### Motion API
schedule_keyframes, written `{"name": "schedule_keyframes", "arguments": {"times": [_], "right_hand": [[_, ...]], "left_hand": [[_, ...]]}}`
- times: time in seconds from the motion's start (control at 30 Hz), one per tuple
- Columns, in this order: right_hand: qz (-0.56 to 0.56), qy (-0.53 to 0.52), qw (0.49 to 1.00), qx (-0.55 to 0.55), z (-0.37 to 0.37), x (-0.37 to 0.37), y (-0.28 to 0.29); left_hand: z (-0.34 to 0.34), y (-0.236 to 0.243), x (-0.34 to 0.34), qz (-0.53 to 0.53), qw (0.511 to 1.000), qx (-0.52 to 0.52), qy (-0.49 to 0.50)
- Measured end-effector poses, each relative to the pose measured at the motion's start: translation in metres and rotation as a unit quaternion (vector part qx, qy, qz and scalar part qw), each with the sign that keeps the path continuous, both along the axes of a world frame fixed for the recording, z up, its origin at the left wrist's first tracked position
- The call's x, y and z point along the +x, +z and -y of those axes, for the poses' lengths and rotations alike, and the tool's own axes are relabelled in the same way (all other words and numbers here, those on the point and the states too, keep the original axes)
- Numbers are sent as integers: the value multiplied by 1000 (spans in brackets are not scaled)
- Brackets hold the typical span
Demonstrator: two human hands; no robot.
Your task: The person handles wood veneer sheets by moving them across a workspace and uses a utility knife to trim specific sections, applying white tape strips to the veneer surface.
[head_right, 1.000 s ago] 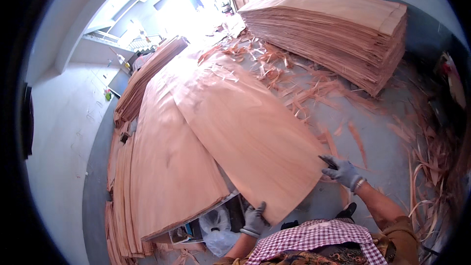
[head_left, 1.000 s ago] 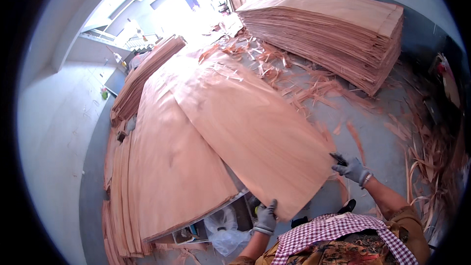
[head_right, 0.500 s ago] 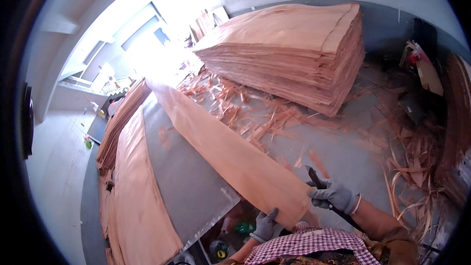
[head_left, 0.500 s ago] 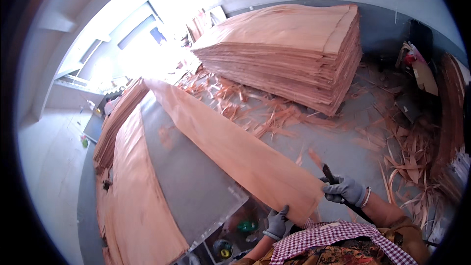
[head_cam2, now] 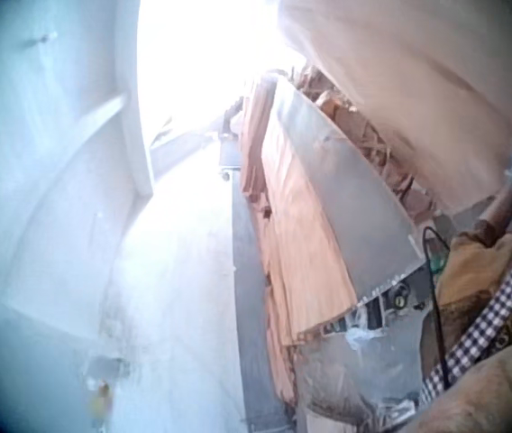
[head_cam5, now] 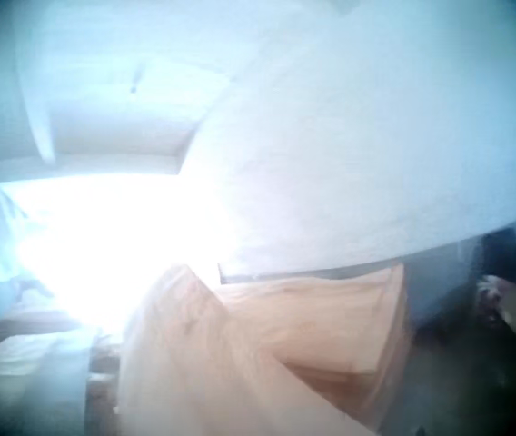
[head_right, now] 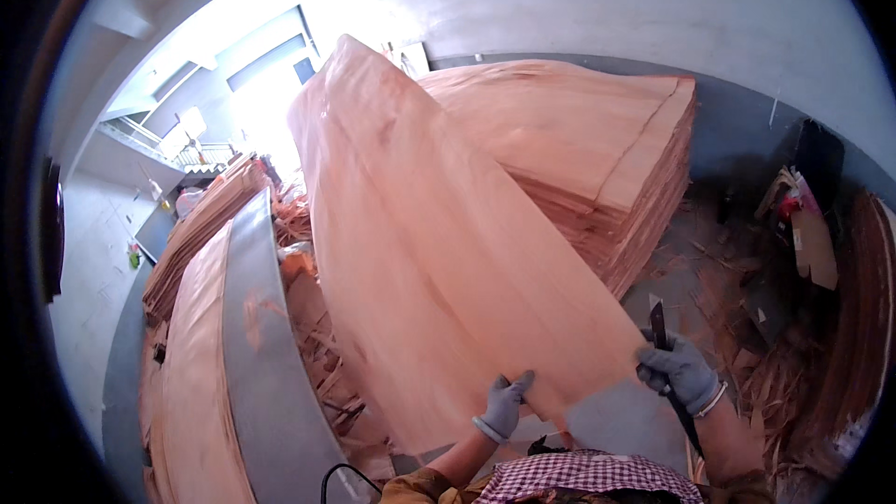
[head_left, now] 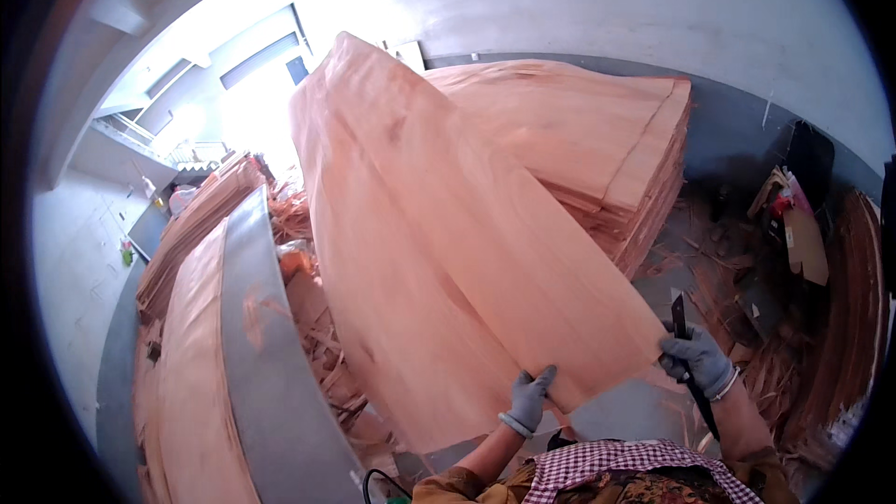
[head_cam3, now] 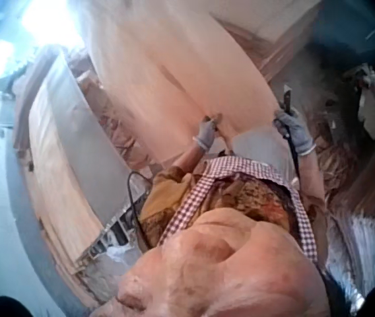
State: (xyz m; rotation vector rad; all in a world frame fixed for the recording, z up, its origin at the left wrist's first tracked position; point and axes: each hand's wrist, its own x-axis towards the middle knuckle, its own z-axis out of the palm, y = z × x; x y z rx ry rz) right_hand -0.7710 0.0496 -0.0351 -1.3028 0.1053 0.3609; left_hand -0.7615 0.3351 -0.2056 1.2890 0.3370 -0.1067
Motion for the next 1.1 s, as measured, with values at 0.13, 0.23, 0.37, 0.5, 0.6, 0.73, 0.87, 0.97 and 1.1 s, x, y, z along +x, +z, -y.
{"name": "schedule_keyframes", "arguments": {"times": [0.13, 0.23, 0.37, 0.5, 0.6, 0.73, 0.87, 0.97, 1.1], "right_hand": [[65, -16, 990, -122, 49, 89, 24], [72, -45, 995, -50, 88, 151, 38], [77, -29, 996, -21, 156, 236, 39], [77, -16, 997, -3, 225, 321, 31], [91, -29, 995, -21, 267, 377, 43], [103, -13, 995, 12, 310, 448, 31], [103, 8, 995, -13, 344, 528, 29], [116, 4, 991, -61, 368, 591, 24], [112, 16, 992, -61, 382, 674, 18]], "left_hand": [[41, 34, 100, 68, 993, -96, -5], [84, 49, 166, 129, 984, -118, 26], [149, 53, 246, 209, 969, -114, 68], [203, 50, 316, 184, 975, -67, 110], [245, 80, 349, 175, 973, -43, 146], [274, 95, 400, 194, 970, 20, 143], [303, 97, 464, 224, 961, 85, 141], [323, 105, 508, 239, 960, 89, 118], [334, 109, 571, 256, 955, 95, 117]]}}
